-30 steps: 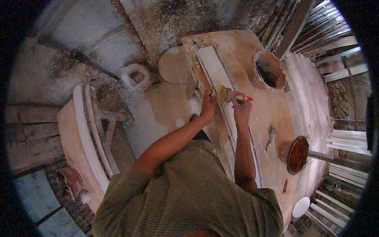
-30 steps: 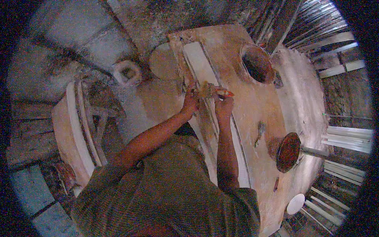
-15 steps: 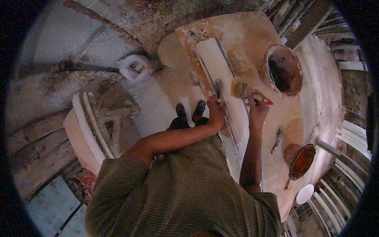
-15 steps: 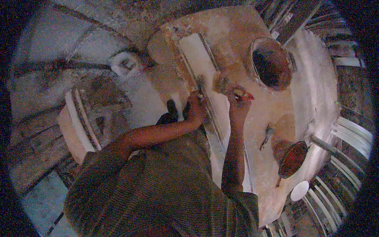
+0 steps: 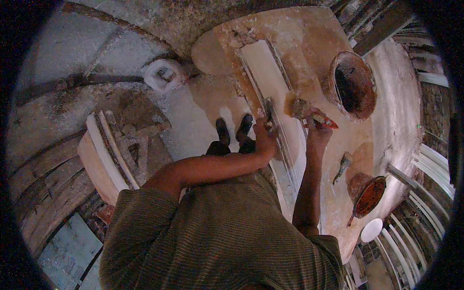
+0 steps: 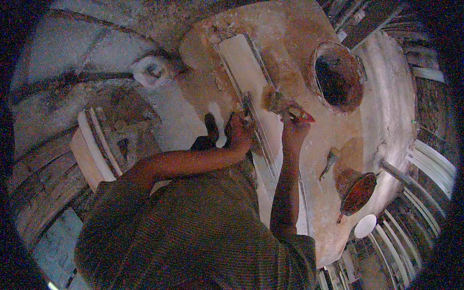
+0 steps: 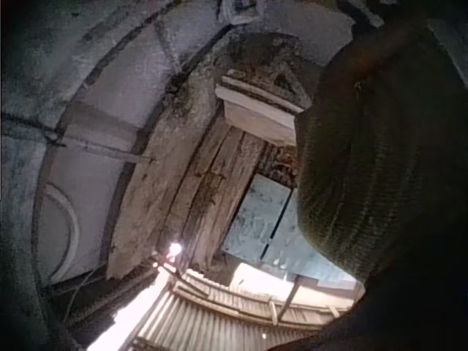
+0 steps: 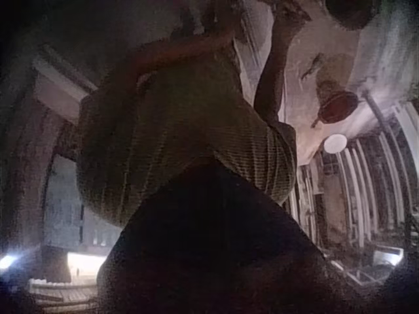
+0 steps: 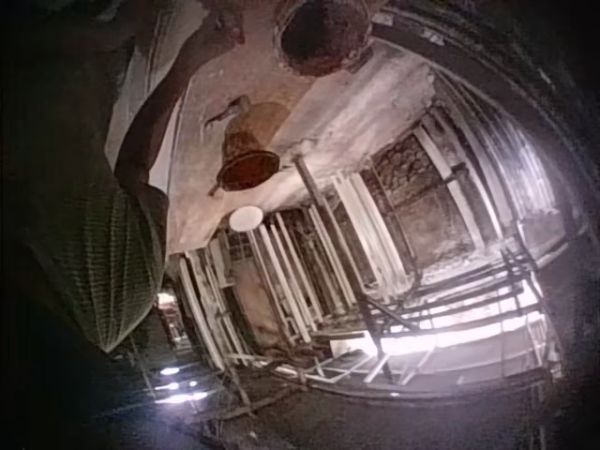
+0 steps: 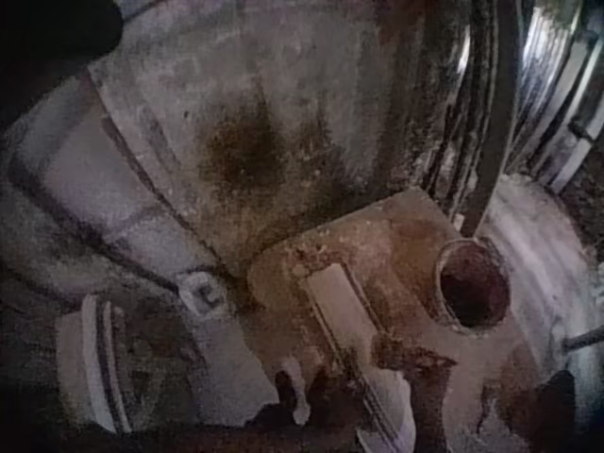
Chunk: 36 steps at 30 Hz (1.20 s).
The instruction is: The person applies a white filler paste along a seam on a large wooden board using a putty knife and smooths it with a brush. The person repeatedly scrapes and spreads the filler along the seam, occasionally switching tools between hands.
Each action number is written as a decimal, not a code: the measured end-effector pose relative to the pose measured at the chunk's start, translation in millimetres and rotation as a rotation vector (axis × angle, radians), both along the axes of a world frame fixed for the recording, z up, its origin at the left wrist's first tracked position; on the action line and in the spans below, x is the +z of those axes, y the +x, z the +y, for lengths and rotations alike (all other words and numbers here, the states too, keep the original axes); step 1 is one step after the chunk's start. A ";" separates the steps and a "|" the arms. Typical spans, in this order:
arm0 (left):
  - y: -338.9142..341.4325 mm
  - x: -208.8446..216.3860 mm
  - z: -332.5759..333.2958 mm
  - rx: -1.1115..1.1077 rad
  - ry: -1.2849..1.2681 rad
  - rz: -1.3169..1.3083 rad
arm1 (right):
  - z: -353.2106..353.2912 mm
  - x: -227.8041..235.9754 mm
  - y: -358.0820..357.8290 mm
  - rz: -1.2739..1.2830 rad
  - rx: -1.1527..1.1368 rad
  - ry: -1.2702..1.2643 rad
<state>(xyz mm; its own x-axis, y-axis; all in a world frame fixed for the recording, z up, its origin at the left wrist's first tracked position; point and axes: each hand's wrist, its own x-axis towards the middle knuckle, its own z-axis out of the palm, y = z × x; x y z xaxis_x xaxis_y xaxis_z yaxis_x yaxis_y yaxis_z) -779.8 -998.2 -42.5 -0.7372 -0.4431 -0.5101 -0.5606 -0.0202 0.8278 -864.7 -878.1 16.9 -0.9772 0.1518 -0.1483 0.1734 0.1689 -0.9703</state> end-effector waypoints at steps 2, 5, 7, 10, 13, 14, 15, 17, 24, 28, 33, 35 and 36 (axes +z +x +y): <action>-11.0 -6.6 -5.5 0.053 0.003 0.010 | -2.7 4.3 -0.6 0.003 -0.016 -0.043; -69.6 -30.3 -33.1 0.156 -0.021 0.168 | -0.2 2.6 -4.0 0.065 -0.006 -0.016; -120.6 -17.9 -73.8 0.246 0.168 0.220 | -1.2 -2.9 -6.9 0.073 0.004 -0.036; -127.2 -33.0 -84.8 0.248 0.134 0.107 | -11.0 5.6 -7.9 -0.027 0.013 -0.057; -59.6 -52.6 -35.5 -0.008 -0.362 0.103 | -20.2 6.0 -12.8 -0.107 -0.020 0.024; -50.9 -43.0 -34.8 -0.032 -0.270 0.083 | -21.5 3.2 -12.5 -0.080 -0.025 -0.018; -46.0 -31.1 -36.7 -0.053 -0.178 0.063 | -21.7 1.1 -12.8 -0.052 -0.027 -0.060; -68.8 -52.1 -58.6 -0.018 -0.104 0.109 | -24.8 8.8 -17.6 -0.010 0.010 -0.043; -134.9 -54.6 -109.6 0.046 -0.369 0.348 | -25.7 15.6 -15.3 -0.036 -0.049 -0.027; -48.4 -41.6 -55.6 0.048 -0.466 0.347 | -22.1 4.9 -6.3 -0.039 -0.036 -0.067; -182.1 -44.6 -155.0 0.320 0.102 0.128 | -38.7 15.6 -8.6 -0.102 -0.019 -0.065; -203.1 -30.5 -209.8 0.159 0.338 0.155 | -39.9 -17.4 -6.0 -0.042 0.121 -0.185; -205.3 -13.4 -225.7 0.058 0.279 0.221 | -40.0 -29.6 -5.9 -0.007 0.174 -0.242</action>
